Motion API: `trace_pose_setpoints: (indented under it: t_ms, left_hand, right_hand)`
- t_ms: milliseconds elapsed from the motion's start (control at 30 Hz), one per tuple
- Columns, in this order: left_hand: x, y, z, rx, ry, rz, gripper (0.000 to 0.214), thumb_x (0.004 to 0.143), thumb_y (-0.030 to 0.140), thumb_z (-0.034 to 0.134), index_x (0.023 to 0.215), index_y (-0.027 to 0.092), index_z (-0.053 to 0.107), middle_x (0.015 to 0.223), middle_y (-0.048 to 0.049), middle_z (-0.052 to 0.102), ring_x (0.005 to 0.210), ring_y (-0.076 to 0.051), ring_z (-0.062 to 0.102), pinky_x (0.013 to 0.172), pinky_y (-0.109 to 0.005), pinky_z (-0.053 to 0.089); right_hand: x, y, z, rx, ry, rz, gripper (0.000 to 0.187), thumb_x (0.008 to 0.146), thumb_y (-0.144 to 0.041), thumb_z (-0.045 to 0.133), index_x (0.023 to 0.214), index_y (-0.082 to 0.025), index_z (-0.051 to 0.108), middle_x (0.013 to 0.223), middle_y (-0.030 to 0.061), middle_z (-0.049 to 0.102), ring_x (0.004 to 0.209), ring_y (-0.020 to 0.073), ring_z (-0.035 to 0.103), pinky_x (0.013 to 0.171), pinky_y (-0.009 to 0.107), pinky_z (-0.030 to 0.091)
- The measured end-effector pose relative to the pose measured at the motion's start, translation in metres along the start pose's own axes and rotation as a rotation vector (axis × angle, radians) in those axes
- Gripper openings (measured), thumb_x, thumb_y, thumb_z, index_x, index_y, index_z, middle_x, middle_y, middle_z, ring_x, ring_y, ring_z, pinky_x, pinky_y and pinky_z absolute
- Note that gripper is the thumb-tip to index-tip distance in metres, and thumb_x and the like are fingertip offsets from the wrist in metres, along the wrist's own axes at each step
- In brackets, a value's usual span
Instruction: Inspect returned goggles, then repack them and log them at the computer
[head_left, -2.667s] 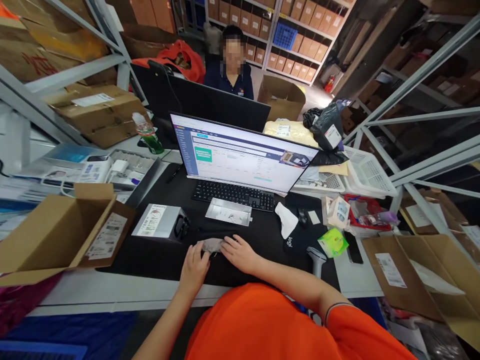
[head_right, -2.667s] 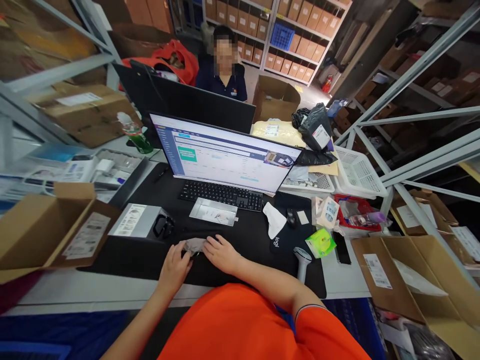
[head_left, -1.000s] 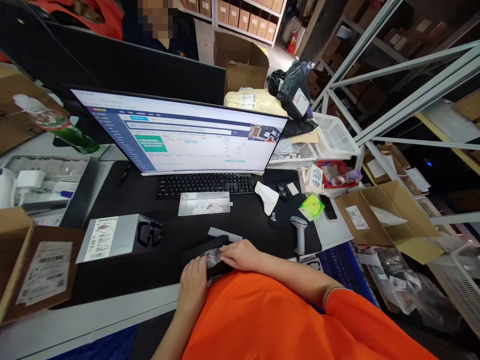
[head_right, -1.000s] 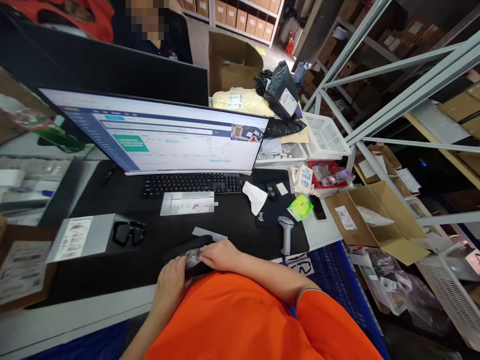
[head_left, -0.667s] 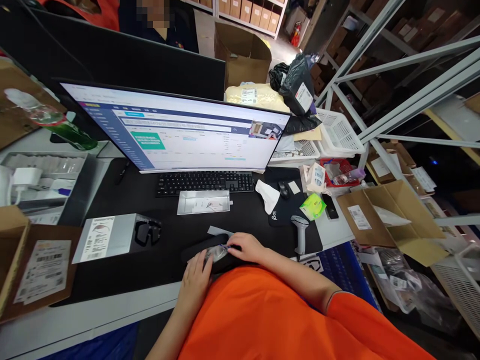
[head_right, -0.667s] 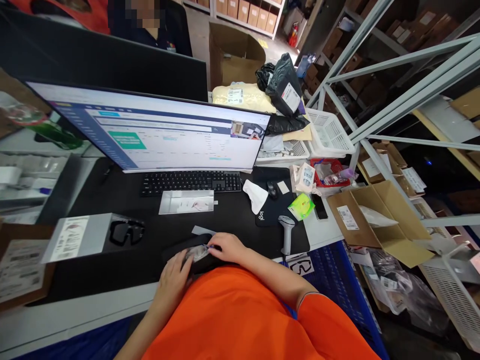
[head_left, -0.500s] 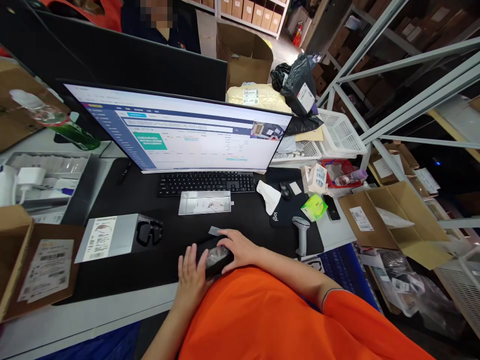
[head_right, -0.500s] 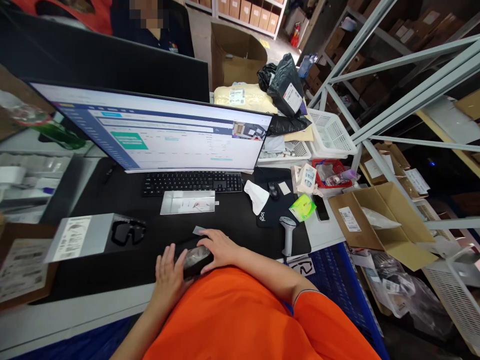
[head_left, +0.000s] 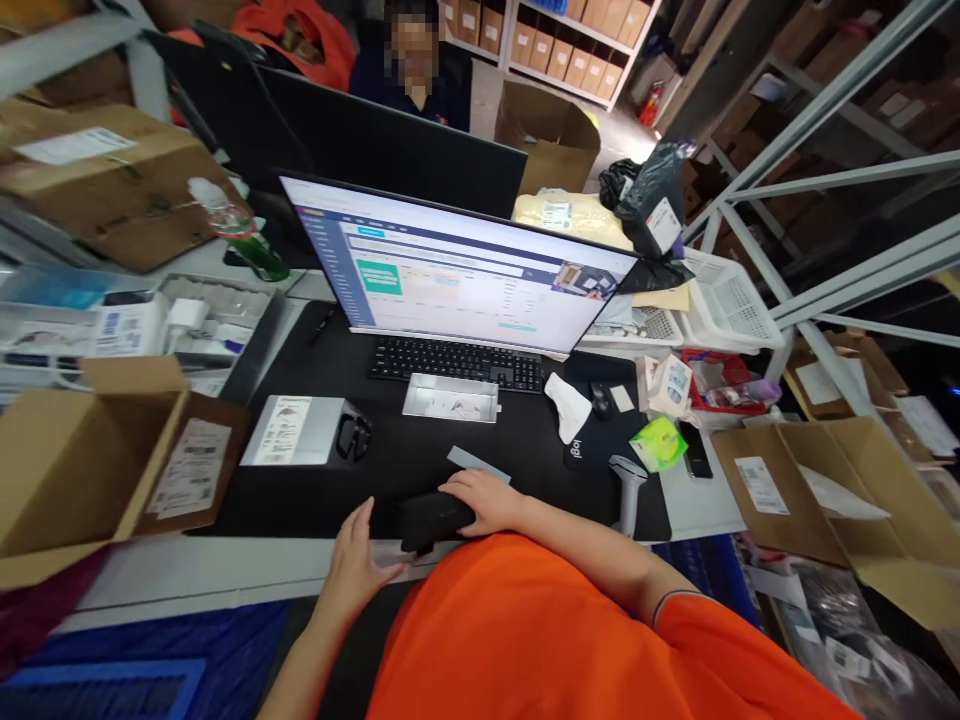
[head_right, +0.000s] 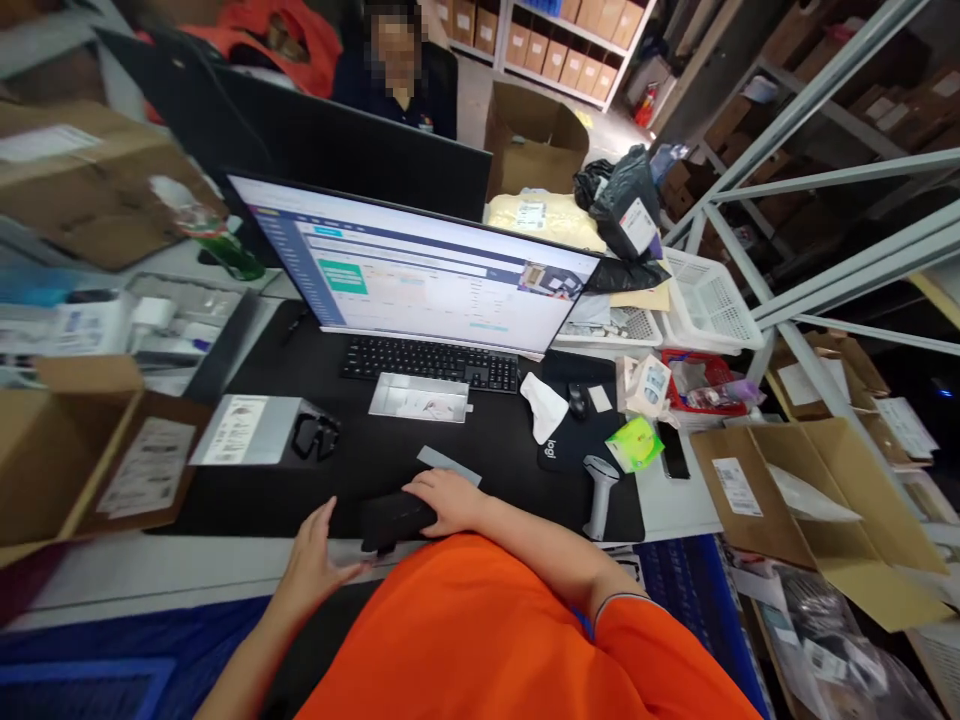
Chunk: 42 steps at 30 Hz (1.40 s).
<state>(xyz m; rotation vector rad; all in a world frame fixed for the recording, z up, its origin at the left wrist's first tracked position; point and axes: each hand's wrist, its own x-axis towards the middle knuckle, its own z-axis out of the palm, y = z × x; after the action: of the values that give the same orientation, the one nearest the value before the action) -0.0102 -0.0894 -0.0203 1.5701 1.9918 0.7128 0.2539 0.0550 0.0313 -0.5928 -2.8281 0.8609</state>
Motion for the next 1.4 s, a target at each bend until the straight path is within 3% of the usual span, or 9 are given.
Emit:
trace_pose_setpoints:
  t_ms: [167,267,467,667,867,1000,1100,1233,1400]
  left_hand:
    - [-0.016,0.002,-0.008,-0.071,-0.136,-0.175,0.033,0.078,0.052,0.055,0.087,0.023,0.066,0.101,-0.0107,0.06,0.098,-0.03,0.06,0.098,-0.048,0.048]
    - [-0.017,0.016,-0.001,-0.128,-0.179,-0.228,0.035,0.081,0.053,0.048,0.061,0.024,0.054,0.077,-0.0055,0.055,0.08,-0.024,0.057,0.083,-0.04,0.049]
    - [-0.02,0.041,-0.016,-0.33,-0.32,-0.326,0.051,0.089,0.063,0.025,0.07,0.023,0.05,0.06,0.0028,0.045,0.055,-0.015,0.046,0.055,-0.029,0.04]
    - [0.018,0.106,0.005,-0.233,-0.508,-0.236,0.043,0.093,0.055,0.057,0.07,0.018,0.057,0.062,0.0042,0.053,0.056,-0.011,0.05,0.059,-0.028,0.045]
    - [0.034,0.155,0.022,-0.03,-0.545,-0.093,0.031,0.093,0.044,0.062,0.081,0.016,0.066,0.073,-0.0001,0.065,0.069,-0.016,0.062,0.072,-0.035,0.053]
    - [0.028,0.148,-0.006,0.029,-0.438,0.028,0.03,0.092,0.041,0.054,0.098,0.018,0.071,0.1,-0.0106,0.073,0.104,-0.029,0.067,0.09,-0.042,0.051]
    - [0.023,0.124,-0.016,0.082,-0.357,0.091,0.073,0.073,0.037,0.074,0.14,0.019,0.051,0.149,-0.0158,0.052,0.143,-0.036,0.04,0.114,-0.049,0.036]
    - [0.021,0.09,-0.01,0.127,-0.434,0.06,0.07,0.076,0.035,0.071,0.141,0.016,0.052,0.143,-0.0168,0.058,0.133,-0.034,0.053,0.109,-0.047,0.043]
    - [0.023,0.077,-0.004,0.124,-0.493,0.003,0.068,0.075,0.033,0.07,0.139,0.016,0.054,0.142,-0.0186,0.059,0.132,-0.037,0.054,0.109,-0.05,0.043]
  right_hand:
    - [-0.011,0.0,0.003,0.117,0.012,-0.044,0.077,0.073,-0.035,0.08,0.142,-0.019,0.049,0.14,0.0136,0.058,0.129,0.0291,0.055,0.111,0.043,0.041]
    - [-0.009,-0.008,0.003,0.077,-0.009,-0.043,0.075,0.073,-0.033,0.079,0.141,-0.018,0.05,0.138,0.0143,0.06,0.128,0.0297,0.055,0.109,0.044,0.041]
    - [0.002,-0.02,0.007,-0.099,-0.062,0.03,0.076,0.074,-0.035,0.077,0.142,-0.015,0.048,0.134,0.0163,0.06,0.122,0.0325,0.056,0.102,0.046,0.043]
    - [0.003,-0.024,0.012,-0.136,-0.092,0.078,0.074,0.082,-0.04,0.074,0.147,-0.016,0.047,0.137,0.0159,0.059,0.118,0.0322,0.054,0.1,0.046,0.041]
    - [-0.001,-0.025,0.021,-0.023,-0.026,0.078,0.077,0.081,-0.039,0.073,0.152,-0.032,0.045,0.154,0.0091,0.048,0.133,0.0322,0.045,0.115,0.054,0.025]
    - [0.0,-0.03,0.026,0.032,0.067,0.129,0.047,0.095,-0.029,0.058,0.141,-0.034,0.058,0.15,0.004,0.055,0.14,0.0262,0.041,0.122,0.055,0.016]
    - [-0.004,-0.031,0.026,0.089,0.121,0.158,0.043,0.103,-0.032,0.048,0.145,-0.03,0.055,0.158,0.0076,0.046,0.147,0.025,0.035,0.123,0.056,0.017]
    - [-0.022,-0.024,0.028,0.222,0.23,0.35,0.05,0.104,-0.034,0.044,0.153,-0.022,0.046,0.169,0.0131,0.022,0.153,0.028,0.027,0.123,0.053,0.027]
    - [-0.041,-0.018,0.034,0.528,0.544,0.742,0.058,0.105,-0.052,0.031,0.14,-0.017,0.062,0.138,0.017,0.064,0.123,0.0301,0.064,0.104,0.051,0.052]
